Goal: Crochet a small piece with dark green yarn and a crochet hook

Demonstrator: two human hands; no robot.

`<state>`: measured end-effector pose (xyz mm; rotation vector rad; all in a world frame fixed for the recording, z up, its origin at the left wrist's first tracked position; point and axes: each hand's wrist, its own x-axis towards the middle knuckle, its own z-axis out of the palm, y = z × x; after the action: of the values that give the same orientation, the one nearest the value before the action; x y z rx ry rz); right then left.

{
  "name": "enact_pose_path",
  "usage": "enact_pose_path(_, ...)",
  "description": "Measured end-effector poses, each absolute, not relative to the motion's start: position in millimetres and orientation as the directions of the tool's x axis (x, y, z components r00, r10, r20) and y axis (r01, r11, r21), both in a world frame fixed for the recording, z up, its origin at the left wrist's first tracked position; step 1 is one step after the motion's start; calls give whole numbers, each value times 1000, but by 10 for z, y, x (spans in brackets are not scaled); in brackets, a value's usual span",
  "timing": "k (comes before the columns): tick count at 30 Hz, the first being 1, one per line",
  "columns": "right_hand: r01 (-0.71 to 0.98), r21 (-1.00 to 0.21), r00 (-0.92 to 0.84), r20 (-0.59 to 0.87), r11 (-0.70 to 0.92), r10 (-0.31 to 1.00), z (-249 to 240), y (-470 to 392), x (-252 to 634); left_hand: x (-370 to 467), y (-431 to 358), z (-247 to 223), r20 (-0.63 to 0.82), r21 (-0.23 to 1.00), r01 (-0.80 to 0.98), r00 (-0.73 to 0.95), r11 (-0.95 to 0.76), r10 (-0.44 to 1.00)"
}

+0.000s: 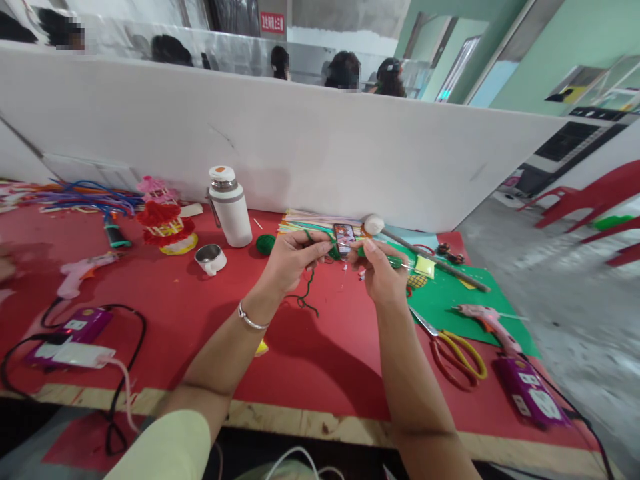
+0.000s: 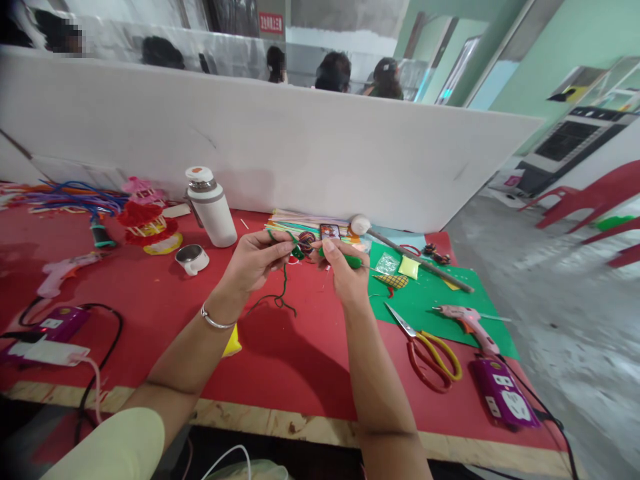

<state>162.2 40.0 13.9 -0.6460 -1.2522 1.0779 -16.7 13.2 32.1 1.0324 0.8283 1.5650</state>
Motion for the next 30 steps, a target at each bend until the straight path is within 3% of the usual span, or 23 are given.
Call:
enact_pose_path(11, -212, -886, -53, 431, 412, 901, 100, 430, 1627, -180, 165, 231, 258, 916, -292, -97, -275, 961)
enact_pose_path(17, -146, -825, -157, 564, 546, 810, 112, 381, 1604, -122, 149, 255, 231, 890, -384, -88, -247, 969)
enact_pose_path(22, -235, -772, -247, 635, 591, 732, 88, 378, 1611, -110, 119, 295, 251, 872, -402, -128, -281, 960)
enact_pose_path(26, -292, -795, -246, 600, 532, 761, 65, 406, 1633, -108, 125, 305, 258, 863, -413, -135, -291, 957)
enact_pose_path(30, -283, -852, -118, 487, 441, 865, 73, 434, 1660, -106, 149, 292, 241, 857, -417, -198, -304, 950)
